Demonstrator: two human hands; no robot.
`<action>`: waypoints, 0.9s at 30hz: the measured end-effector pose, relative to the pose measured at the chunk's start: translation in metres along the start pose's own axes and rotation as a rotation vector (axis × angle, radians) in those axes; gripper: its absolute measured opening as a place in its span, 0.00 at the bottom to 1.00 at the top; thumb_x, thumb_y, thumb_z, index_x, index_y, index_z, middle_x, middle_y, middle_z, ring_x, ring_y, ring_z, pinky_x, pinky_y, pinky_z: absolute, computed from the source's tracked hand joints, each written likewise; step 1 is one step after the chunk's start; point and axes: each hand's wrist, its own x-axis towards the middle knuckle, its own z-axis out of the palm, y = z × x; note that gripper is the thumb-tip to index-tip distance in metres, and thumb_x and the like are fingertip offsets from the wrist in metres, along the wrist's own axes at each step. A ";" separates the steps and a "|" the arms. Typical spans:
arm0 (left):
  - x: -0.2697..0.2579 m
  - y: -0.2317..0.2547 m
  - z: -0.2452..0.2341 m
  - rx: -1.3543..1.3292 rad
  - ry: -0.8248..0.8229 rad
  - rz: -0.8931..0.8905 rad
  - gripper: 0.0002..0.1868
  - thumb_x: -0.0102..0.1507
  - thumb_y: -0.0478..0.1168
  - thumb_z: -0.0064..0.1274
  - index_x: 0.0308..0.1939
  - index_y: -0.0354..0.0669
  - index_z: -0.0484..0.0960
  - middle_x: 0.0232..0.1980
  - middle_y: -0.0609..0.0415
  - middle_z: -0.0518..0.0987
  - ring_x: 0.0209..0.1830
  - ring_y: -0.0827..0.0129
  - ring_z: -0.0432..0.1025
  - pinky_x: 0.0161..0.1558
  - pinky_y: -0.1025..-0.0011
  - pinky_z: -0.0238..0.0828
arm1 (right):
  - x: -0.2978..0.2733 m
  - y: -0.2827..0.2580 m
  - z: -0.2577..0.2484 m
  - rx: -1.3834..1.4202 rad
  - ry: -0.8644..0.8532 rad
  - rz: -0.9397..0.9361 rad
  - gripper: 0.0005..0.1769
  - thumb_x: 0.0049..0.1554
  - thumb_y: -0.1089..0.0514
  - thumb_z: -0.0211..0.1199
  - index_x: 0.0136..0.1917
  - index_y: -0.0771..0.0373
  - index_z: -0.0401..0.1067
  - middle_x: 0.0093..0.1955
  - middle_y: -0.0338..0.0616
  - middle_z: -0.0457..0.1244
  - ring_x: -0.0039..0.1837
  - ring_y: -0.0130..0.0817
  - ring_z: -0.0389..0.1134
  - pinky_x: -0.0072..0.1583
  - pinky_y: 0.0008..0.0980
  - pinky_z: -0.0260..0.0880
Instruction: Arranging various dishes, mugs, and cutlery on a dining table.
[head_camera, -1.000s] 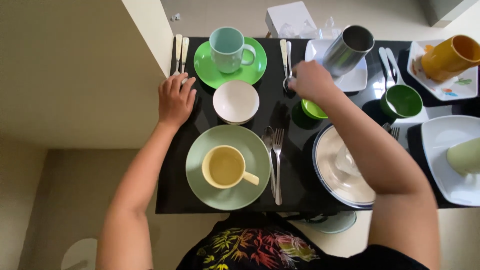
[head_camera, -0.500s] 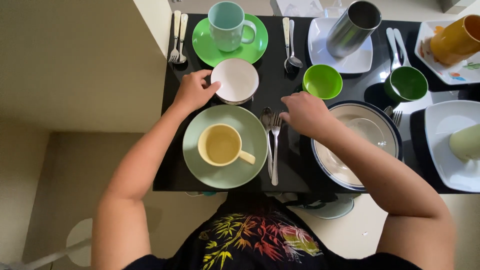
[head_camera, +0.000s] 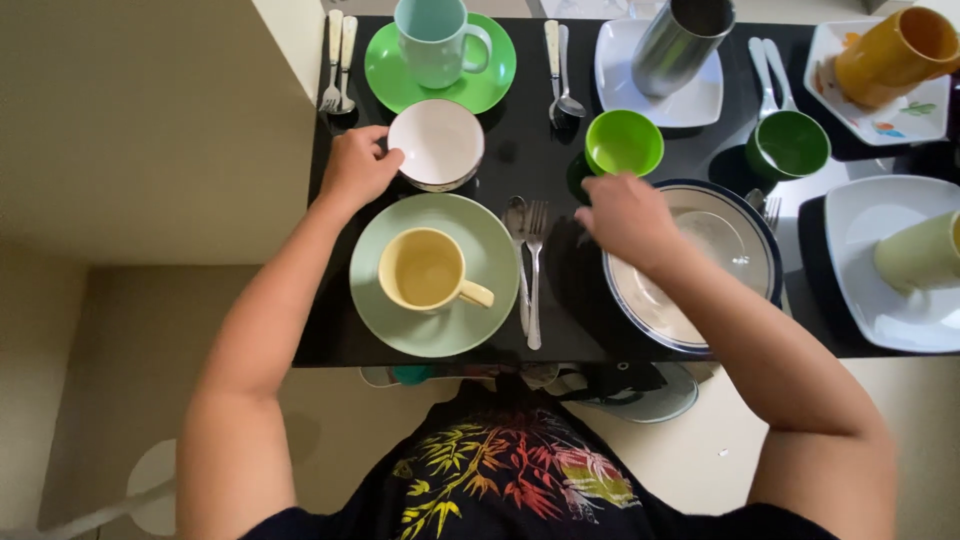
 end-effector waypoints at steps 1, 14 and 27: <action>0.000 -0.002 0.001 0.003 0.012 0.008 0.18 0.50 0.42 0.49 0.42 0.42 0.79 0.18 0.54 0.74 0.23 0.63 0.73 0.27 0.69 0.68 | 0.003 0.006 -0.001 0.016 0.037 0.041 0.19 0.49 0.51 0.59 0.53 0.62 0.69 0.43 0.49 0.63 0.50 0.45 0.65 0.48 0.41 0.69; -0.001 -0.009 0.000 0.045 0.001 -0.058 0.19 0.51 0.44 0.48 0.44 0.43 0.78 0.20 0.55 0.74 0.25 0.63 0.72 0.30 0.68 0.68 | 0.048 0.045 0.059 -0.037 0.246 0.182 0.07 0.48 0.58 0.53 0.34 0.58 0.72 0.32 0.41 0.60 0.42 0.40 0.64 0.41 0.40 0.70; -0.005 -0.003 0.000 0.044 0.017 -0.085 0.19 0.52 0.44 0.50 0.45 0.43 0.77 0.24 0.52 0.76 0.32 0.60 0.73 0.34 0.66 0.69 | 0.042 0.025 0.044 0.004 0.162 0.140 0.07 0.48 0.54 0.57 0.37 0.56 0.73 0.33 0.41 0.63 0.43 0.40 0.67 0.43 0.40 0.70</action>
